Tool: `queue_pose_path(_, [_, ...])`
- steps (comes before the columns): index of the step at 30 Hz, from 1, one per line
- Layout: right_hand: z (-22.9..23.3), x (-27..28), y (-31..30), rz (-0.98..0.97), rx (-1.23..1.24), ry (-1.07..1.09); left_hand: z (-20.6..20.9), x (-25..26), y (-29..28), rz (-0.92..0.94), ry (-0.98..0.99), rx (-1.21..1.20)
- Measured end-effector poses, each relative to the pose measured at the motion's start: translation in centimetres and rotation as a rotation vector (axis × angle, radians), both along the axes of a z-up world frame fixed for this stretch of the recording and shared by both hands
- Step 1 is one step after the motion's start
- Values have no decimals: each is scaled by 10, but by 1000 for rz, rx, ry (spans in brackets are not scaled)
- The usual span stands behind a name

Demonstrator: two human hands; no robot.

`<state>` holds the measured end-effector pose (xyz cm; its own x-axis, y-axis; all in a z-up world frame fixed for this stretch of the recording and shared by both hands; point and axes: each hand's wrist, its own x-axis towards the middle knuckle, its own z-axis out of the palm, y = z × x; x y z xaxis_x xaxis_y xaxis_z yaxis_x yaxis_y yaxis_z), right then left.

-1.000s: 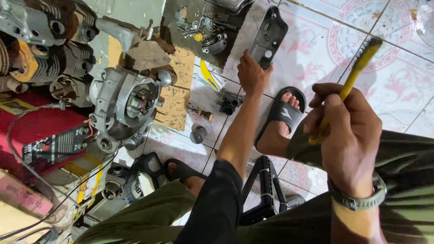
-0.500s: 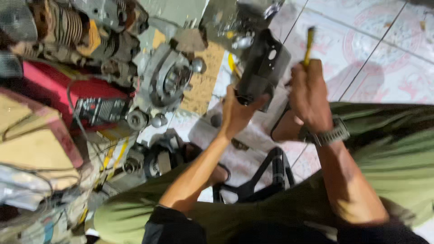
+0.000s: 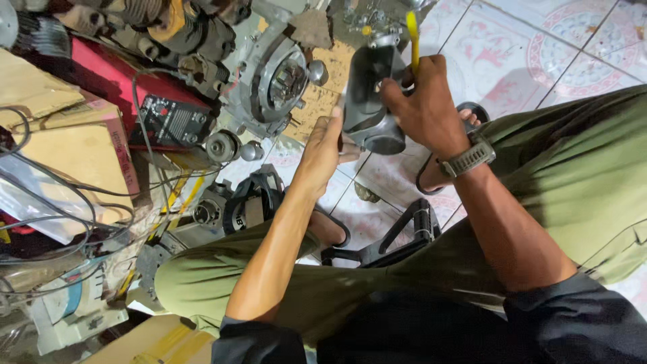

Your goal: The person scrubs the inside of a cylindrical metal part with a yellow-handled brush, then scrubs the surface of a larger metal casing. The person is sitting on a chair with legs crossed while working.

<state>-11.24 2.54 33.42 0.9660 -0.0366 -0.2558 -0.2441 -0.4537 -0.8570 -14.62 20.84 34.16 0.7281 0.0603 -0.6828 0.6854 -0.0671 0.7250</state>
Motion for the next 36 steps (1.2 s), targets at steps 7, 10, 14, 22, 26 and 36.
queue_pose_path(7, [11,-14,3,122,21,-127,9,-9,2,105,64,-119])
queue_pose_path(10, [9,-21,4,206,126,-244,6,-18,1,97,36,-230])
queue_pose_path(14, [9,-23,7,282,269,-288,-30,-23,11,265,-77,-701])
queue_pose_path(22, [14,-30,19,391,450,-257,-19,-41,12,215,-336,-1059])
queue_pose_path(26, [10,-22,17,318,396,-203,-19,-44,24,381,-374,-839])
queue_pose_path(36, [-9,-2,10,114,287,-61,-45,-61,81,468,-574,-976])
